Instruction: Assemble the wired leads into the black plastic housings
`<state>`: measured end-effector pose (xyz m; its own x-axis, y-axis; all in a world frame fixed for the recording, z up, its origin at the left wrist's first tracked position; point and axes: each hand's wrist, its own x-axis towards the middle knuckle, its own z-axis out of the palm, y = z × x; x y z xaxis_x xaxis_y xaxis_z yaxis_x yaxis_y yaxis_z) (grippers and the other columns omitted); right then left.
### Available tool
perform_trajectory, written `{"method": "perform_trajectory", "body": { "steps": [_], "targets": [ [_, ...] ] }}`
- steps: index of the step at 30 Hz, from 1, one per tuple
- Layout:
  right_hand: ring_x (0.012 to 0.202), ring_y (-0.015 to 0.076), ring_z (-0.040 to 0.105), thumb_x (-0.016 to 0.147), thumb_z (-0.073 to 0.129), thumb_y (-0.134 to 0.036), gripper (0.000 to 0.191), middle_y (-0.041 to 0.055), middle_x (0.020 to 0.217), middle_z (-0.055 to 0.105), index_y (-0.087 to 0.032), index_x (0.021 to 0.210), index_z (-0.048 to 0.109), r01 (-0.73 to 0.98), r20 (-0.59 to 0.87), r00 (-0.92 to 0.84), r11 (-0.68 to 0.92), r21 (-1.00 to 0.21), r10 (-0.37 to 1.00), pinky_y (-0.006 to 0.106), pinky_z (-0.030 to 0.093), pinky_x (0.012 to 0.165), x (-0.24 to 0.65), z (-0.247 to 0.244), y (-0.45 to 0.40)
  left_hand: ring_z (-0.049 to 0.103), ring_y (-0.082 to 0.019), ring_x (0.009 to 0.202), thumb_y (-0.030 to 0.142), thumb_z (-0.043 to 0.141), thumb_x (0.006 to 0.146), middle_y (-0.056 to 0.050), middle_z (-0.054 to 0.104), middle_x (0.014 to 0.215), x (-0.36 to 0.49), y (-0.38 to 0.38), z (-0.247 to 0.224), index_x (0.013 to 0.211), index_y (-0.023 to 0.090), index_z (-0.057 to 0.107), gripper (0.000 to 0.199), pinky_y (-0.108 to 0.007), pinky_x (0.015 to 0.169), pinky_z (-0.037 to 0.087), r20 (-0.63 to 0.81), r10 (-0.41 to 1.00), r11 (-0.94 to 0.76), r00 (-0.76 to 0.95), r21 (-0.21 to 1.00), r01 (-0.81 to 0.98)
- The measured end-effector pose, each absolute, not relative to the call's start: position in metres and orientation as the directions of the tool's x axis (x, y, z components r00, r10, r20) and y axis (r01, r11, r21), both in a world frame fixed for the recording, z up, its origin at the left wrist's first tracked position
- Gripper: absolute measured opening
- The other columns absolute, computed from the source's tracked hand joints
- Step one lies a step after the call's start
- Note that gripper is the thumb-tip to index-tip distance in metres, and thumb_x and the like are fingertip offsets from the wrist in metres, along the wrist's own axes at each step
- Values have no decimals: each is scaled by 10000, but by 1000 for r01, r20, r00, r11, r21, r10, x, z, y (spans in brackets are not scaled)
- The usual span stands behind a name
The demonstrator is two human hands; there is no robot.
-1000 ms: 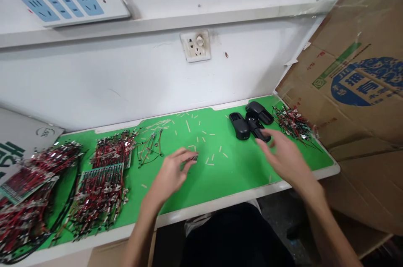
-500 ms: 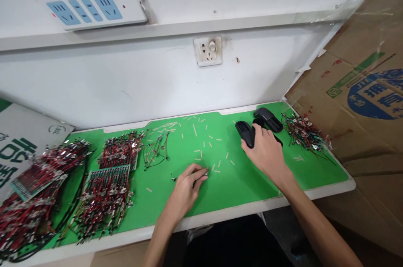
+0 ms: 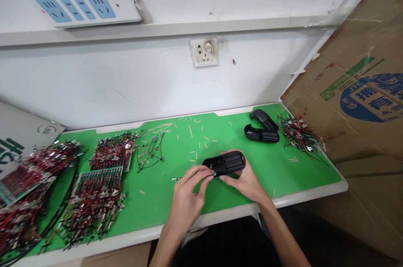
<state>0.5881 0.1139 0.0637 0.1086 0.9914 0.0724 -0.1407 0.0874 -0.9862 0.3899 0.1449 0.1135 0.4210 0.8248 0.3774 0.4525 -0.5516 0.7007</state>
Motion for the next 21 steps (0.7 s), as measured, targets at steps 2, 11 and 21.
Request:
{"method": "perform_trajectory", "body": {
  "steps": [2,11,21],
  "targets": [
    [1220,262,621,759,862,-300,644,95,1330,619,-242,1281,488,-151,64,93,78,-985,994,425,471,1105,588,59,115,722,-206,971,277,582,980,-42,747,1054,393,144,109,1016,301,738,162,-373,874,603,371,825,-552,427,691,465],
    [1186,261,635,834,803,-400,601,92,1282,656,-256,1323,484,-261,-81,-5,-80,-962,997,418,514,1022,600,61,119,683,-209,1047,290,572,983,-45,721,1093,387,152,107,996,279,707,136,-382,949,568,335,878,-472,342,724,503],
    [951,246,655,1012,507,-605,507,70,1123,702,-218,1313,636,132,-167,-36,-160,-978,985,383,514,886,605,82,148,669,-189,1054,308,572,988,-63,681,1139,398,144,89,996,253,690,131,-326,890,572,192,923,-311,335,882,353]
  ]
}}
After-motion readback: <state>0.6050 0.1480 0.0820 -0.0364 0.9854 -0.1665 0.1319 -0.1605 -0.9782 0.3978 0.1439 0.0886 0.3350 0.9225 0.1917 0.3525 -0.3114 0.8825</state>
